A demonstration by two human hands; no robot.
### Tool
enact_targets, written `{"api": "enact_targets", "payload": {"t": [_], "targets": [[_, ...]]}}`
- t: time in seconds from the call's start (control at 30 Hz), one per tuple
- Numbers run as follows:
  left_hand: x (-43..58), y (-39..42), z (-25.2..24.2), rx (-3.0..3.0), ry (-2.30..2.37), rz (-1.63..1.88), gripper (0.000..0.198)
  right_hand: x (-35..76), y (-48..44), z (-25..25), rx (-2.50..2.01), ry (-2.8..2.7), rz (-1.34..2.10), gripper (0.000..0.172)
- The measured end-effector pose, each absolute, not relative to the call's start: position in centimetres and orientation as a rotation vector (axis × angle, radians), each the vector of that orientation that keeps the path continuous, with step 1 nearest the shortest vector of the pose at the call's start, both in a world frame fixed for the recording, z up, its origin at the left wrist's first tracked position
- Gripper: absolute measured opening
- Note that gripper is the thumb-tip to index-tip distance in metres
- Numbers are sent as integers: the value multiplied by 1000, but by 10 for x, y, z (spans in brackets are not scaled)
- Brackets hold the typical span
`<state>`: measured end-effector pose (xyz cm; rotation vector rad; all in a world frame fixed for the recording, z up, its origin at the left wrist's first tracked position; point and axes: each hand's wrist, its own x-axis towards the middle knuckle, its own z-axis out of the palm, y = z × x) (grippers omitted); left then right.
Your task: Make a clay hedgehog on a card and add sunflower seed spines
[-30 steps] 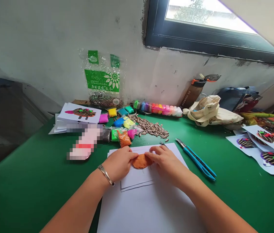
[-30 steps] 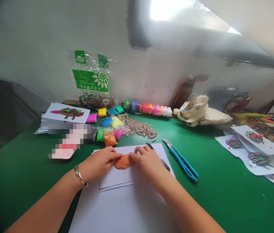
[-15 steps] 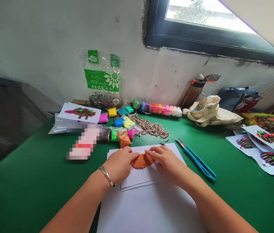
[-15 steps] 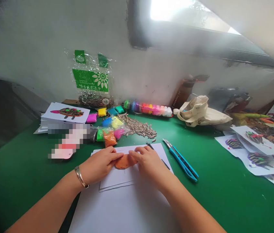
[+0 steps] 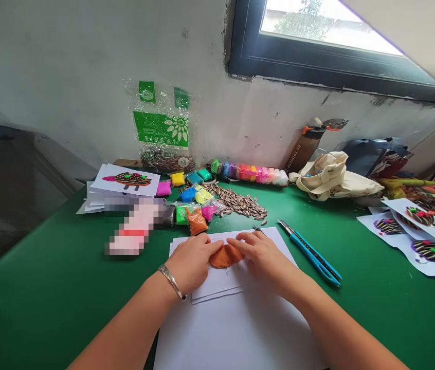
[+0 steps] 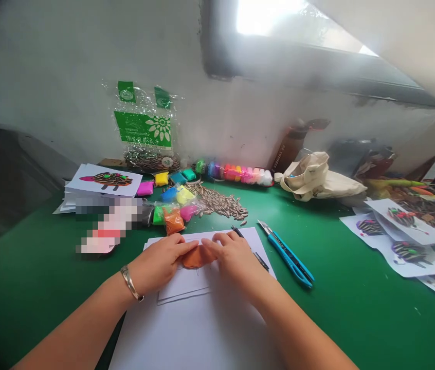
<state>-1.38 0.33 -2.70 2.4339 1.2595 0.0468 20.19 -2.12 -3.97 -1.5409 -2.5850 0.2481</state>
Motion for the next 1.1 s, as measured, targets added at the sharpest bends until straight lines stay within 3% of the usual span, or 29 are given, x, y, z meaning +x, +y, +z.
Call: {"api": "enact_targets", "payload": {"t": [0.23, 0.47, 0.73, 1.0, 1.1], "targets": [[-4, -5, -18, 2532, 1310, -81, 46, 195, -24, -35, -1551, -2640, 180, 38], [-5, -4, -25, 2473, 1282, 41, 49, 205, -19, -39, -1537, -2577, 274, 51], [1, -7, -18, 2547, 1320, -78, 48, 201, -21, -41, -1527, -2613, 195, 39], [-6, -2, -22, 2435, 1267, 29, 53, 200, -30, -27, -1562, -2636, 139, 46], [-9, 1, -25, 2396, 1248, 58, 47, 195, -43, -14, -1546, -2653, 68, 48]]}}
